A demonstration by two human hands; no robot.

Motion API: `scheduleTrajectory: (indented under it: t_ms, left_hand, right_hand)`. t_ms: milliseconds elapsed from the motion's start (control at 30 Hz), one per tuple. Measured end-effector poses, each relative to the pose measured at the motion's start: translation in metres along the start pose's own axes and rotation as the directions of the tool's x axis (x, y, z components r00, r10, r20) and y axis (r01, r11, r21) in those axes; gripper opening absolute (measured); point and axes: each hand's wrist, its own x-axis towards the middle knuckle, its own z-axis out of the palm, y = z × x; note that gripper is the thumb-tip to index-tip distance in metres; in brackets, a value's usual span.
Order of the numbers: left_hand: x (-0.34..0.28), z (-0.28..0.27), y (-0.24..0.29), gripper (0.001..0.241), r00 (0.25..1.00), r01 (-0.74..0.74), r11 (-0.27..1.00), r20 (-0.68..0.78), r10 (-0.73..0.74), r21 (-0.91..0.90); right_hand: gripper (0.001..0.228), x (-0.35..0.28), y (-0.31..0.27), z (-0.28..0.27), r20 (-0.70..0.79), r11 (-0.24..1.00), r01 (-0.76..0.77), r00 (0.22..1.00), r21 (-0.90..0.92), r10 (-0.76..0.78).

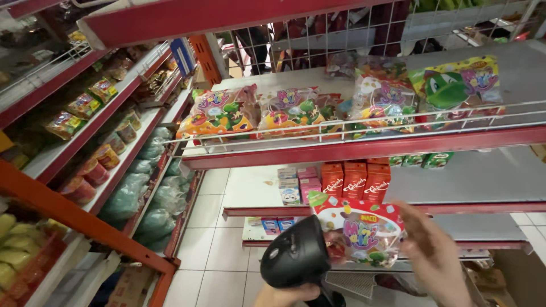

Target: The person repeatedly picks snack packets from a cardboard box on the floor, scans them with a handheld barcode scanner, and places them on a nearby shelf. The process is repeated for multiple items throughout the clip.

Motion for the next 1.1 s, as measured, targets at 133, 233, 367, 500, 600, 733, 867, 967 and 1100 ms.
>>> scheduleTrajectory:
  t_ms: [133,233,367,500,600,733,867,967,1100]
  left_hand:
    - [0.014,0.009,0.010,0.101,0.998,0.043,0.974,-0.057,-0.031,0.221]
    - [0.032,0.018,0.019,0.106,0.995,-0.095,0.956,0.013,0.095,0.277]
    - [0.051,0.023,0.047,0.097,0.955,-0.083,0.836,-0.195,0.221,0.543]
    - [0.069,0.017,0.079,0.063,0.914,-0.172,0.259,0.056,0.402,0.950]
    - [0.094,0.014,0.089,0.073,0.897,-0.118,-0.023,0.117,0.427,0.993]
    - [0.134,0.001,0.094,0.073,0.893,-0.124,-0.234,0.211,0.397,0.964]
    - [0.144,-0.013,0.088,0.078,0.910,-0.077,-0.311,0.194,0.366,0.947]
    - [0.146,-0.019,0.084,0.072,0.902,-0.068,-0.326,0.198,0.384,0.943]
    - [0.145,-0.023,0.080,0.073,0.888,-0.071,-0.324,0.207,0.411,0.944]
  right_hand:
    - [0.066,0.005,0.013,-0.008,0.080,0.984,-0.176,0.981,0.000,0.176]
    - [0.055,0.012,0.008,-0.011,0.037,0.982,-0.182,0.982,-0.040,0.184]
    - [0.054,0.045,-0.021,-0.015,-0.090,0.977,-0.106,0.992,-0.184,0.090]
    - [0.039,0.082,-0.060,-0.008,-0.144,0.911,0.174,0.959,-0.375,-0.243]
    - [0.035,0.110,-0.088,0.005,-0.123,0.913,0.288,0.935,-0.288,-0.334]
    - [0.030,0.142,-0.108,0.028,-0.090,0.895,0.399,0.902,-0.198,-0.422]
    - [0.033,0.171,-0.107,0.043,-0.051,0.867,0.429,0.889,-0.255,-0.455]
    - [0.033,0.190,-0.101,0.050,-0.042,0.889,0.376,0.916,-0.261,-0.399]
    - [0.036,0.201,-0.096,0.053,-0.054,0.886,0.325,0.931,-0.331,-0.362]
